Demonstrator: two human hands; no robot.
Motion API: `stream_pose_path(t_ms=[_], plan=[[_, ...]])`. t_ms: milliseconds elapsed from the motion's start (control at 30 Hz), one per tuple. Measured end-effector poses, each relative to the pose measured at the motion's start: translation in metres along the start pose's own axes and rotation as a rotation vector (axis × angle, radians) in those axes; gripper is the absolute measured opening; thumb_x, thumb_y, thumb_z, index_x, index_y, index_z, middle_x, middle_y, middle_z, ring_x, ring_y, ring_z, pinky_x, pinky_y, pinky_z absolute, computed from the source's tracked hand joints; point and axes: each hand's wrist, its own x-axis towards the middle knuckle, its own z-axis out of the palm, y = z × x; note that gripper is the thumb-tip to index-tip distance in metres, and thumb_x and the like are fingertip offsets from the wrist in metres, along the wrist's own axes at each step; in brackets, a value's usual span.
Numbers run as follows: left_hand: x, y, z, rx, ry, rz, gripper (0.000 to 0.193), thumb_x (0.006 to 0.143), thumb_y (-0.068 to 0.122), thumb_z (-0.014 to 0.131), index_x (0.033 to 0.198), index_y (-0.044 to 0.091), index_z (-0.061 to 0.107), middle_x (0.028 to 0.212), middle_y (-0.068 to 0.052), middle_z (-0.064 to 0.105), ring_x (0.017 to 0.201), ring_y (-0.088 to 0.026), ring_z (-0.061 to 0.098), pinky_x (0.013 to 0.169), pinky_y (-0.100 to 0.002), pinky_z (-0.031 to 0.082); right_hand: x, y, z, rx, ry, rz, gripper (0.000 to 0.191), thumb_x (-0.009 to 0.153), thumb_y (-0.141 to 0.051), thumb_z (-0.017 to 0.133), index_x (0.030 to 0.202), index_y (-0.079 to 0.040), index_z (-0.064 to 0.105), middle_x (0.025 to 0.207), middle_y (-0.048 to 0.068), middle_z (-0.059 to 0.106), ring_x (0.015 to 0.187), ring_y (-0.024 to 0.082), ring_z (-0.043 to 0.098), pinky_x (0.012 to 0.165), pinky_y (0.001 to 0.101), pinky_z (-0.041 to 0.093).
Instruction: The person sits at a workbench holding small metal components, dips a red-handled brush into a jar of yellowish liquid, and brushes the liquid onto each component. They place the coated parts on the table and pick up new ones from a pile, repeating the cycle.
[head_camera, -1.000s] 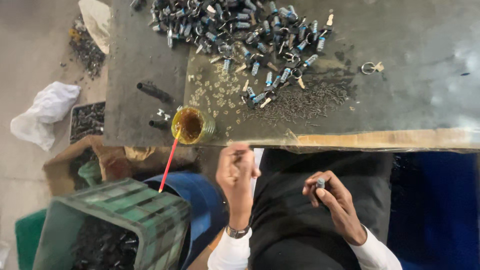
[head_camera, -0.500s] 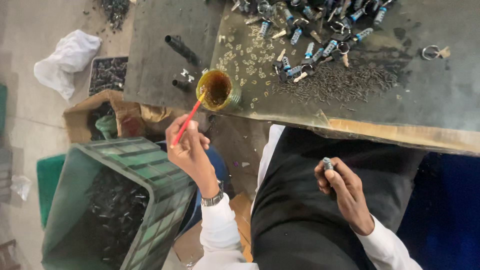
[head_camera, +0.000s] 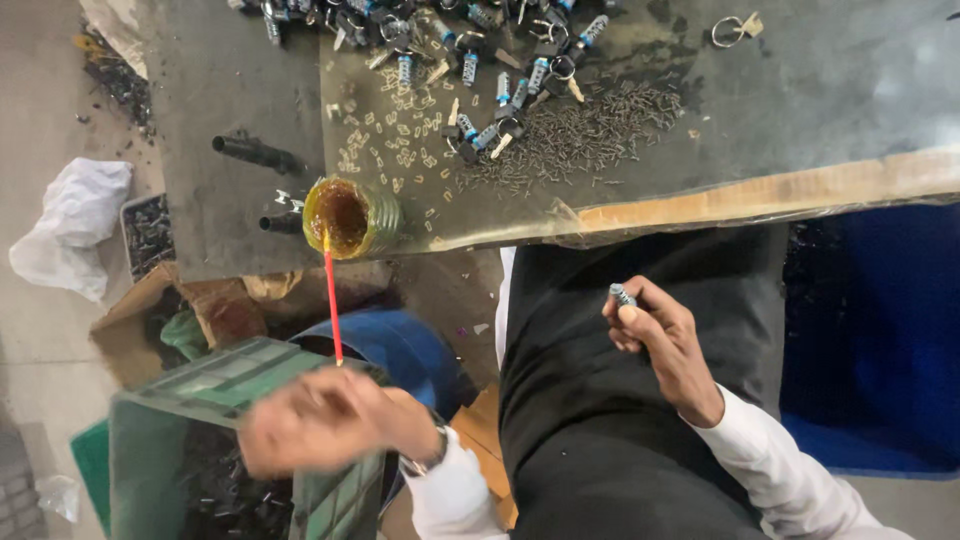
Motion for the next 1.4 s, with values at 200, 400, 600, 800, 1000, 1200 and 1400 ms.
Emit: stream_pose_path(t_ms=[200, 400, 600, 800, 1000, 1200, 1400], plan=[[-0.054, 0.051, 0.019, 0.038, -0.956, 0.007, 0.020, 0.095, 0.018, 0.078, 0.113, 0.011, 0.073, 0.095, 0.000, 0.064, 0.084, -0.022, 0.065, 0.077, -0.039, 0.050, 0.003, 0.009, -0.011, 0.059, 0.064, 0.026, 0.031, 0.103, -0.028, 0.044, 0.095, 0.000, 0.057, 0.075, -0.002, 0.040, 0.067, 0.008, 0.037, 0.061, 0.0254, 0.034], [-0.046, 0.032, 0.104, 0.351, -1.023, 0.191, 0.044, 0.086, 0.039, 0.083, 0.123, 0.019, 0.074, 0.107, 0.001, 0.062, 0.099, -0.020, 0.055, 0.095, -0.041, 0.034, -0.004, -0.010, -0.014, 0.010, 0.079, -0.017, 0.027, 0.102, -0.022, 0.046, 0.101, 0.001, 0.060, 0.080, 0.002, 0.049, 0.070, 0.011, 0.045, 0.066, 0.0263, 0.039], [-0.044, 0.025, 0.114, 0.302, -1.160, 0.269, 0.040, 0.086, 0.037, 0.081, 0.122, 0.020, 0.075, 0.108, 0.003, 0.062, 0.098, -0.019, 0.054, 0.094, -0.041, 0.032, -0.004, -0.021, -0.015, 0.152, 0.055, 0.046, 0.027, 0.102, -0.020, 0.053, 0.113, 0.003, 0.064, 0.091, 0.006, 0.060, 0.075, 0.012, 0.052, 0.070, 0.0267, 0.044], [-0.046, 0.028, 0.105, 0.203, -1.116, 0.254, 0.020, 0.088, 0.014, 0.083, 0.108, 0.017, 0.078, 0.103, 0.005, 0.068, 0.095, -0.015, 0.060, 0.093, -0.034, 0.036, -0.001, -0.016, -0.017, 0.288, 0.036, 0.081, 0.022, 0.099, -0.015, 0.065, 0.114, 0.001, 0.062, 0.102, 0.007, 0.066, 0.090, 0.015, 0.064, 0.081, 0.0325, 0.055], [-0.040, 0.066, 0.089, -0.055, -1.158, -0.244, 0.016, 0.090, 0.004, 0.079, 0.104, 0.011, 0.076, 0.101, -0.002, 0.074, 0.095, -0.017, 0.069, 0.090, -0.031, 0.049, -0.001, -0.014, -0.018, 0.213, 0.034, 0.038, 0.021, 0.102, -0.014, 0.064, 0.116, 0.002, 0.065, 0.095, 0.008, 0.067, 0.087, 0.014, 0.065, 0.079, 0.0311, 0.054], [-0.054, 0.084, 0.085, -0.144, -1.131, -0.419, 0.016, 0.086, 0.004, 0.082, 0.101, 0.007, 0.075, 0.100, -0.005, 0.077, 0.093, -0.019, 0.073, 0.085, -0.029, 0.055, 0.000, -0.014, -0.009, 0.102, 0.003, -0.039, 0.020, 0.103, -0.015, 0.065, 0.113, 0.001, 0.064, 0.095, 0.007, 0.069, 0.087, 0.013, 0.065, 0.080, 0.0294, 0.053], [-0.058, 0.085, 0.082, -0.139, -1.109, -0.418, 0.017, 0.086, 0.002, 0.082, 0.101, 0.006, 0.075, 0.099, -0.005, 0.077, 0.090, -0.018, 0.072, 0.081, -0.029, 0.057, -0.003, -0.016, -0.005, 0.061, 0.048, -0.060, 0.018, 0.100, -0.013, 0.068, 0.112, 0.000, 0.064, 0.100, 0.007, 0.069, 0.088, 0.013, 0.068, 0.078, 0.0283, 0.056]])
